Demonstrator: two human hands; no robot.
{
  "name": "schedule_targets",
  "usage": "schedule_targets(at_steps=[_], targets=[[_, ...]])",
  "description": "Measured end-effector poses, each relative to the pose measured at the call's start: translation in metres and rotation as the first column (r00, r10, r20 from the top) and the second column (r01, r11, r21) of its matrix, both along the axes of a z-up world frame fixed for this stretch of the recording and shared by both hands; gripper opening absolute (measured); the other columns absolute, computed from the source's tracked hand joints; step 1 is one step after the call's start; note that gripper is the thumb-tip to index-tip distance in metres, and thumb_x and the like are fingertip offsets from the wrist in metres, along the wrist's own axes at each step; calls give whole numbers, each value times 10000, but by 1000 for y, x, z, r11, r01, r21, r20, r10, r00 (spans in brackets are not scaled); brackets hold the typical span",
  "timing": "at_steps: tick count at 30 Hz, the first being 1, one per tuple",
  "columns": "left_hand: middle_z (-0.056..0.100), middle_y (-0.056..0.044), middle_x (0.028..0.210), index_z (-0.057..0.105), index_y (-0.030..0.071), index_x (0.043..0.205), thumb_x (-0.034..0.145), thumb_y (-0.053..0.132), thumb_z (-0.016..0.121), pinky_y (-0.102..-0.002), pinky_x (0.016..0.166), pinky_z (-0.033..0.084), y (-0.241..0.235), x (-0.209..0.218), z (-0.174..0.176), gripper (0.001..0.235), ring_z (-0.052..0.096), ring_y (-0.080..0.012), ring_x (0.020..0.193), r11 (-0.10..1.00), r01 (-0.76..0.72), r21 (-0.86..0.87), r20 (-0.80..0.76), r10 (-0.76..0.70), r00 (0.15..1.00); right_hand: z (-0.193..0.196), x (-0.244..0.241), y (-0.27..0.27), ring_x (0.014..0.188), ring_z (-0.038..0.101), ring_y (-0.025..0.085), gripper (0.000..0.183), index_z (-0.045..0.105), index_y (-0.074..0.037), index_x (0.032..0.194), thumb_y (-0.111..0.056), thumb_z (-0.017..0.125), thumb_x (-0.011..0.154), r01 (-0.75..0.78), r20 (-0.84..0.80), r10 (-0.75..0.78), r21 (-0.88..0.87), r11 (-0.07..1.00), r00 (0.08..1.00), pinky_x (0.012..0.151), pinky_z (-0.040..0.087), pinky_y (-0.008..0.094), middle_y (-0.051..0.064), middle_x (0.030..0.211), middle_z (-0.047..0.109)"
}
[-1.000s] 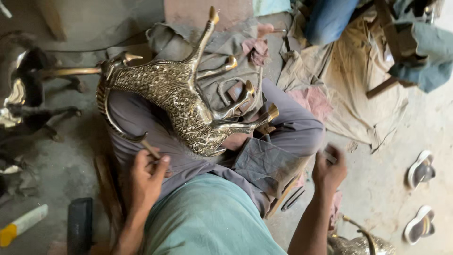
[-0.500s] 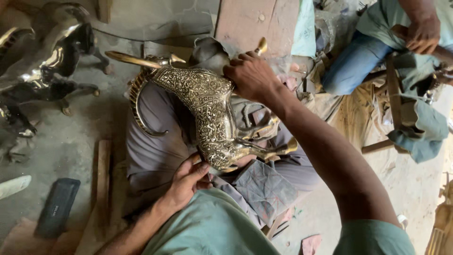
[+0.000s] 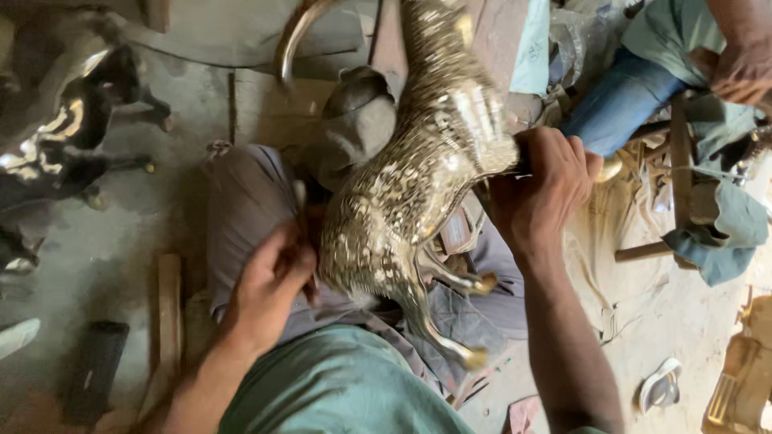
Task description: The person sits on the floor and uses a wooden mallet to hammer a metal goat figurine. They repeatedly strike the figurine's legs and horns while holding it steady with their other hand.
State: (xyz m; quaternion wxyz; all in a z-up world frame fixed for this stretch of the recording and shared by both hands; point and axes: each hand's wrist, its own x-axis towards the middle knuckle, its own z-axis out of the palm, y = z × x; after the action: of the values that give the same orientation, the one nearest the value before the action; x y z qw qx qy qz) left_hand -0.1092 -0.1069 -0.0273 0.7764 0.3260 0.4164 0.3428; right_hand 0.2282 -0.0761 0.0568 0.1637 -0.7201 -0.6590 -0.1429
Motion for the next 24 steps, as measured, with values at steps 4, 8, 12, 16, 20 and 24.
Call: schedule_targets(at_steps=[4, 8, 12, 16, 20, 24], targets=[[562, 33, 857, 635, 121, 1305, 1053, 182, 599, -232, 564, 491, 90, 24, 3, 262, 540, -56, 719, 967, -7, 255, -206, 61, 977, -15, 1, -4, 764, 550, 239, 314, 573, -116, 1050, -99, 776, 810, 276, -90, -296, -185, 943, 951, 798, 362, 382, 71, 819, 628], [695, -77, 978, 656, 121, 1196, 1086, 223, 593, -368, 698, 522, 165, 59, -7, 163, 634, -211, 848, 764, 184, 619, -514, 216, 830, -38, -16, -17, 808, 612, 370, 353, 538, -74, 1099, -200, 782, 878, 247, -209, -289, -207, 947, 934, 705, 414, 481, 160, 880, 661], [707, -159, 928, 640, 115, 1187, 1114, 303, 571, -463, 743, 524, 184, 68, -17, 213, 694, -351, 840, 784, 188, 591, -545, 217, 810, -47, -24, -36, 893, 618, 496, 382, 494, -22, 1183, -187, 714, 918, 139, -373, -253, -306, 942, 893, 707, 452, 551, 251, 951, 663], [747, -149, 957, 642, 97, 1152, 1091, 266, 591, -513, 729, 489, 185, 68, -18, 187, 689, -416, 899, 674, 351, 650, -700, 353, 620, -35, -31, -44, 893, 622, 509, 386, 471, -10, 1241, -173, 672, 955, -21, -522, -213, -407, 913, 826, 723, 470, 552, 268, 916, 653], [735, -148, 970, 626, 88, 1162, 1119, 244, 590, -488, 777, 519, 185, 66, -12, 166, 706, -384, 907, 659, 303, 688, -643, 361, 675, -26, -37, -46, 927, 657, 477, 476, 494, 0, 1337, -187, 683, 942, -24, -607, -246, -401, 916, 756, 766, 502, 507, 263, 968, 690], [736, -153, 1045, 640, 63, 1149, 1089, 198, 649, -466, 802, 545, 178, 57, -3, 148, 728, -362, 930, 601, 297, 742, -610, 420, 672, -34, -20, -88, 1054, 653, 399, 543, 499, 35, 1406, -180, 719, 959, -17, -622, -115, -203, 979, 775, 899, 513, 447, 256, 1182, 657]])
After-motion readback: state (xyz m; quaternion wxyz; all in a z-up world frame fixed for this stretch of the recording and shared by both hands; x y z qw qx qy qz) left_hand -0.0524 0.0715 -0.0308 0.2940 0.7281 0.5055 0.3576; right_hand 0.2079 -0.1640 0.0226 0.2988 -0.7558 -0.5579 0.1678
